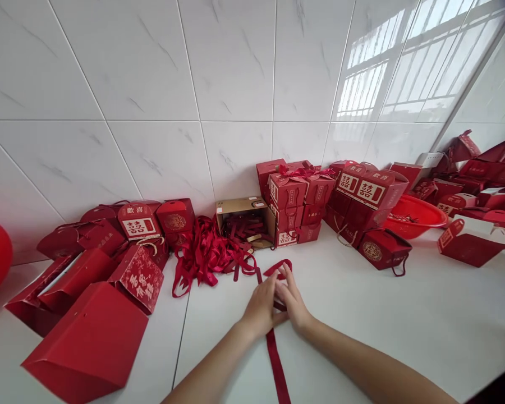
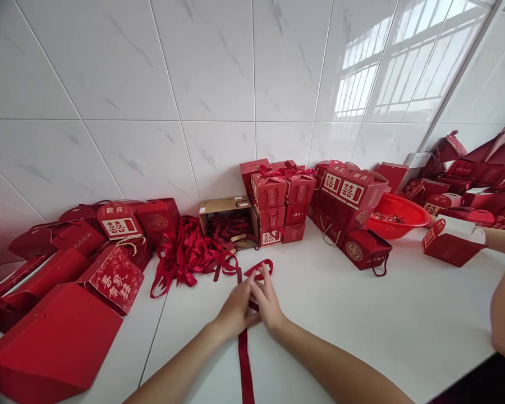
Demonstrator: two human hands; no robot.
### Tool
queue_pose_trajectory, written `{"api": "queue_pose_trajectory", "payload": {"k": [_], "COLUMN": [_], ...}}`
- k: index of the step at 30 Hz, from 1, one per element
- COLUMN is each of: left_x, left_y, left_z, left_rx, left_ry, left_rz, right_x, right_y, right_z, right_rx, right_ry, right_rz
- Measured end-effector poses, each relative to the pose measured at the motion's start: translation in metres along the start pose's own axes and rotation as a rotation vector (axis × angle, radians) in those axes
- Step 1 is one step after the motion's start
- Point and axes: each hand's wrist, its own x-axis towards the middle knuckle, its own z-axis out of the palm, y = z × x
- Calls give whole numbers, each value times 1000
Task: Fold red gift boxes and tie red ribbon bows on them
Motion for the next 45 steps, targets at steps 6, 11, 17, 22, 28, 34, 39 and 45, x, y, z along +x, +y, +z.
{"api": "queue_pose_trajectory", "payload": {"k": [6,11,17,22,28,34,39,45], "left_x": [-27,-52,-124,-192,-227,-246,-248,-211], "left_y": [-19,-50,-28,2,-20,6,36,51], "left_z": [-21,-62,-91,-114,-166,-154,-145,-162], "left_rx": [254,453,605,831,315,78,151,-107], "left_ry": [36,245,383,1006,1229,907,733,664], "left_rz": [-130,-262,-95,-76,-651,-593,-408,-300], "right_x": [23,41,49,30,10,6,11,18], "right_y": [8,-6,-55,-60,-10,-10,-13,-11], "right_z": [22,40,18,-17,-29,-31,-34,-36], "right_rx": [36,2,-186,-583,-906,-1043,-1108,-1102], "right_ry": [66,-146,-400,-535,-450,-487,-407,-344], "right_rz": [-115,-190,-282,-369,-428,-461,-453,-452]}}
